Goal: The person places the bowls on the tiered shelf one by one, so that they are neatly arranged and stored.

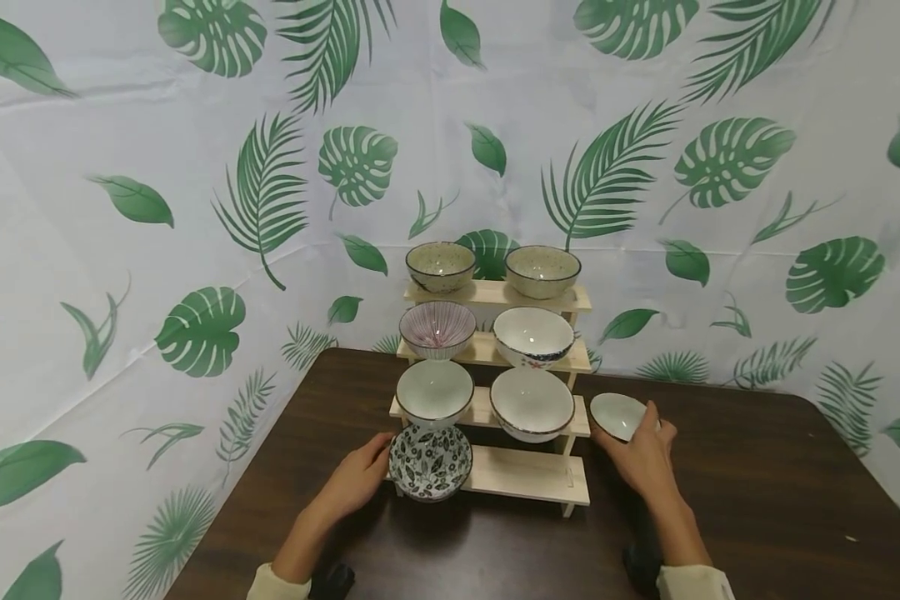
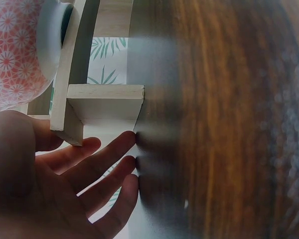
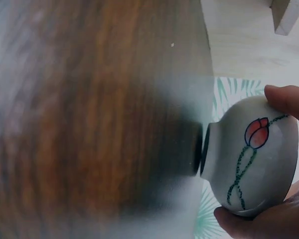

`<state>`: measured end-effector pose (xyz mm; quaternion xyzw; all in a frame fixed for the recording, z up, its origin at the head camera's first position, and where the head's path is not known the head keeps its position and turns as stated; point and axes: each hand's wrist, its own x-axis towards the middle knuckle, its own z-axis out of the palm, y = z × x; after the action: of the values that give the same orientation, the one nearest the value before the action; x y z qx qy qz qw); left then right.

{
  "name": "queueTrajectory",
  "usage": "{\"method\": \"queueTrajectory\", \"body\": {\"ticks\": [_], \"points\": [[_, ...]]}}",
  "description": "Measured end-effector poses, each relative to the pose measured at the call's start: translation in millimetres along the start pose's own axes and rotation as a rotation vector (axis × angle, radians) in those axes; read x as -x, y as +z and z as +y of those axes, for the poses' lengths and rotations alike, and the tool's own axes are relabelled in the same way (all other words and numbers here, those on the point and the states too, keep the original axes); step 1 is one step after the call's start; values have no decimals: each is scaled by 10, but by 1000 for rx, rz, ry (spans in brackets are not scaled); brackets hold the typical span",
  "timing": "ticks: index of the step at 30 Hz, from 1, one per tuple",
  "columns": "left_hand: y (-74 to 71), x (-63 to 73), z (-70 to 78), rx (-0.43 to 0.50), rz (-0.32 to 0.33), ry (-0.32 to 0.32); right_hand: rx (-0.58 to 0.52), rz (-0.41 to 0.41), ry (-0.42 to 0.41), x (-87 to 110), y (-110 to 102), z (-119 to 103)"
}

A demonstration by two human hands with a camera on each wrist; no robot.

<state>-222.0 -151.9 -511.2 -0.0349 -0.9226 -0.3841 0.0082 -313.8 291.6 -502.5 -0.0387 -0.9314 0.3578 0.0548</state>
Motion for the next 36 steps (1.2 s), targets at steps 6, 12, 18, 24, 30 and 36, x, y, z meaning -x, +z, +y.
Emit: {"method": "queueTrajectory", "body": {"ticks": [6, 12, 18, 24, 30, 36], "points": [[-6, -20, -18, 9, -7, 6, -2, -15, 27, 51, -28, -34], [-5, -33, -21, 14, 0, -1, 21, -118, 71, 108, -107, -113], [11, -25, -25, -4, 6, -8, 48, -160, 81, 159, -196, -169], [-6, -22, -5, -8, 17, -5, 48, -162, 104, 214, -342, -292], [-5, -17, 12, -8, 13, -14, 62, -178, 90, 285, -458, -414], [2, -20, 1, -9, 12, -17, 90, -193, 75, 338, -509, -507]]}}
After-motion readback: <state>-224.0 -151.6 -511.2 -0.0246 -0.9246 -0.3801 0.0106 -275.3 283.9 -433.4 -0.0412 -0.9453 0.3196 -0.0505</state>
